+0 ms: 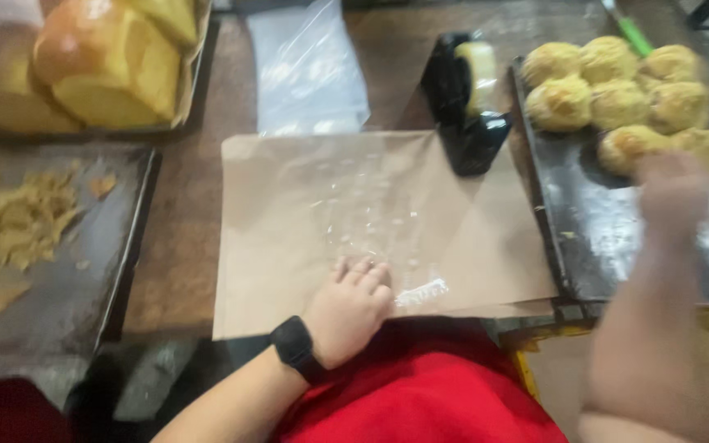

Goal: The person wraps individual buns in plastic wrap and places them into a yellow crate, while another person slices loaves of bread nearby. The person uses tape from a dispenser to seal the plastic wrap on each bun.

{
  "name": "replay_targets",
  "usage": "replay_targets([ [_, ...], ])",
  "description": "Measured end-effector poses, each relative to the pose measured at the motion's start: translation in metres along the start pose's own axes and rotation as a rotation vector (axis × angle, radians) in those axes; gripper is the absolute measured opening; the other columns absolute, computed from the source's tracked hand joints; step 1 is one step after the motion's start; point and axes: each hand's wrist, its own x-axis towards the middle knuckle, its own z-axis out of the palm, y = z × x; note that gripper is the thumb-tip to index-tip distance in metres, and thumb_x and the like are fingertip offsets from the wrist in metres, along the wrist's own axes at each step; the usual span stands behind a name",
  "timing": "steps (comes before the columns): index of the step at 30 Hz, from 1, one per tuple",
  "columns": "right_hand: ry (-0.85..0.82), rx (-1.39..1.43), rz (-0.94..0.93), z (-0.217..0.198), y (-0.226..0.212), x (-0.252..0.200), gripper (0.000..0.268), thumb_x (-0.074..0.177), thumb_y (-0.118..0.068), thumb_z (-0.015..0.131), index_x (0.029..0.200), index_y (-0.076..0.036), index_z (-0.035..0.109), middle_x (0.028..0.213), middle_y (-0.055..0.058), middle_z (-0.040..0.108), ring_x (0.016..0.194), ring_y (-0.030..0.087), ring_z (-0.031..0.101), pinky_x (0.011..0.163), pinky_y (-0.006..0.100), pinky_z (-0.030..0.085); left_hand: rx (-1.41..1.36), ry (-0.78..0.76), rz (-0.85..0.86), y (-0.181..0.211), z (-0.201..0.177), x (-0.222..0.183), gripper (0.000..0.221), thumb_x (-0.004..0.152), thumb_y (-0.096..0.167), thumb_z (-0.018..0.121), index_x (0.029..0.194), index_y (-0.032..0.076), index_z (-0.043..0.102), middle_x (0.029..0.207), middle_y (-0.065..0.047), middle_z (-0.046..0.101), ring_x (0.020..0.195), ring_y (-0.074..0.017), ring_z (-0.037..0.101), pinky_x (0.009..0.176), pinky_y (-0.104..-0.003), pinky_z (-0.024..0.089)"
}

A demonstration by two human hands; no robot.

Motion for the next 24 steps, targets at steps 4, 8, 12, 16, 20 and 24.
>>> replay_targets([
  [4,-0.361,0.615,1.360,0.001,0.046,0.039,0.043,0.108,-0.054,0.048,0.126,-0.016,0.058,0.105,0.007,0.066,0.088,0.022,0.066,0.076,0.043,0.059,-0.255,0.013,-0.059,0.013,0.010,-0.019,0.038,0.087,0.029,0.065,0.117,0.005,0.064,0.139,-0.016,0.057,0.136,-0.0378,0.048,0.113,-0.060,0.032],
  [8,-0.316,0.647,1.211,0.031,0.036,0.057,0.067,0.111,-0.070,0.037,0.143,-0.018,0.062,0.115,0.004,0.065,0.098,0.021,0.068,0.082,0.042,0.059,-0.235,0.067,-0.056,0.017,0.019,-0.026,0.048,0.083,0.026,0.064,0.127,0.006,0.062,0.139,-0.017,0.058,0.134,-0.0371,0.049,0.113,-0.060,0.033],
  [12,-0.127,1.238,0.956,0.046,0.019,0.067,0.056,0.113,-0.048,0.056,0.149,-0.006,0.059,0.137,0.011,0.067,0.126,0.028,0.070,0.102,0.044,0.059,-0.150,0.065,-0.024,0.019,0.023,-0.036,0.039,0.092,0.014,0.057,0.130,0.011,0.064,0.144,-0.012,0.060,0.140,-0.0330,0.052,0.120,-0.056,0.033],
  [16,-0.093,1.502,0.847,0.035,-0.007,0.055,0.050,0.109,-0.034,0.060,0.148,-0.003,0.055,0.140,0.013,0.064,0.131,0.029,0.067,0.108,0.045,0.058,-0.197,0.063,-0.003,0.022,0.024,-0.044,0.038,0.092,0.014,0.056,0.129,0.011,0.066,0.143,-0.010,0.062,0.139,-0.0331,0.053,0.121,-0.056,0.033],
  [20,-0.112,1.369,0.527,-0.021,-0.131,0.044,0.050,0.100,-0.021,0.064,0.144,-0.005,0.045,0.137,0.011,0.056,0.129,0.025,0.061,0.109,0.042,0.056,-0.217,0.055,-0.015,0.026,0.023,-0.046,0.038,0.092,0.014,0.055,0.128,0.012,0.066,0.142,-0.009,0.063,0.139,-0.0329,0.053,0.121,-0.056,0.033],
  [24,-0.211,1.151,0.196,-0.048,-0.283,0.003,0.058,0.091,-0.009,0.067,0.140,-0.006,0.035,0.133,0.008,0.048,0.127,0.021,0.056,0.109,0.039,0.054,-0.214,0.036,-0.017,0.030,0.019,-0.044,0.036,0.091,0.015,0.057,0.126,0.011,0.068,0.142,-0.010,0.062,0.139,-0.0327,0.053,0.119,-0.057,0.033],
])
